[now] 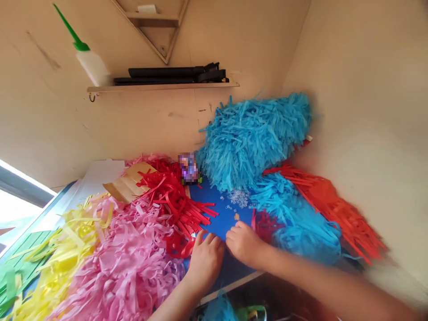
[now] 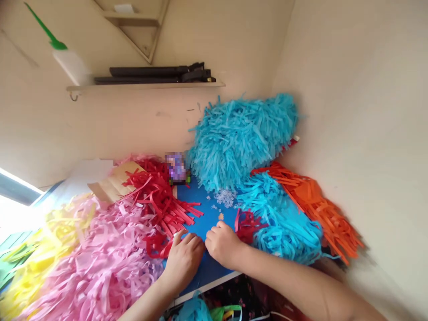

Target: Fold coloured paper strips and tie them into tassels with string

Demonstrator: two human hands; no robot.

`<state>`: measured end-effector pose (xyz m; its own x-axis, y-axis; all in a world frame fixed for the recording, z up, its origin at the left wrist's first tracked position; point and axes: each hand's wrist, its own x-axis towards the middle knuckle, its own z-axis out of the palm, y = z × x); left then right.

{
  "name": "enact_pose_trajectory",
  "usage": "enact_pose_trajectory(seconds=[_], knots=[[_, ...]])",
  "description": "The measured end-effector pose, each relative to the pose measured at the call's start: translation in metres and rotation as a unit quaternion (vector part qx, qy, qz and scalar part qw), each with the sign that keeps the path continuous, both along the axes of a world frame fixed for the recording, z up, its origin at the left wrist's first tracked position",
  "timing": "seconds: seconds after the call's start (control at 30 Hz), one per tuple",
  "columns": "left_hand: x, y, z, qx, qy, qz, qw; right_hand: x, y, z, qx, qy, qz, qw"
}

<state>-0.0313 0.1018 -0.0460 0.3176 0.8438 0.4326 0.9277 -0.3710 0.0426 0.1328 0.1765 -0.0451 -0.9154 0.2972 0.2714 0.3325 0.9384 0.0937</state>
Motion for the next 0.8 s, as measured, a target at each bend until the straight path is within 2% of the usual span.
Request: enact_pose_trajectory(seconds=[0.07,0.1,0.13,0.2,0.27,0.37,0.43,0.53,0.67,0.73,0.8], knots=[[-0.003,-0.009,0.013,0.033,-0.031,-0.005,0.999,0.005,-0.011,0.017,-0.061,0.061,-0.042,0.995],[-0.005,-0.016,0.022,0.053,-0.055,-0.015,0.997,0.008,-0.017,0.029,-0.133,0.108,-0.063,0.983],[-0.007,-0.023,0.033,0.074,-0.08,-0.028,0.994,0.011,-0.022,0.042,-0.23,0.157,-0.081,0.957],[-0.009,-0.036,0.058,0.112,-0.115,-0.054,0.986,0.015,-0.029,0.068,-0.439,0.218,-0.085,0.867],[-0.009,-0.045,0.079,0.133,-0.124,-0.061,0.981,0.017,-0.031,0.088,-0.602,0.218,-0.049,0.766],[-0.004,-0.053,0.097,0.161,-0.133,-0.066,0.976,0.016,-0.035,0.1,-0.748,0.214,-0.006,0.628],[-0.002,-0.056,0.099,0.175,-0.133,-0.072,0.973,0.012,-0.041,0.096,-0.79,0.241,-0.015,0.563],[0.001,-0.063,0.093,0.192,-0.151,-0.057,0.968,0.005,-0.055,0.083,-0.791,0.319,-0.027,0.522],[0.001,-0.074,0.072,0.174,-0.205,-0.026,0.963,-0.004,-0.075,0.065,-0.801,0.394,-0.041,0.45],[0.0,-0.079,0.062,0.153,-0.24,-0.026,0.958,-0.008,-0.083,0.059,-0.805,0.407,-0.051,0.429],[0.0,-0.081,0.054,0.131,-0.28,-0.042,0.95,-0.011,-0.09,0.056,-0.8,0.421,-0.062,0.423]])
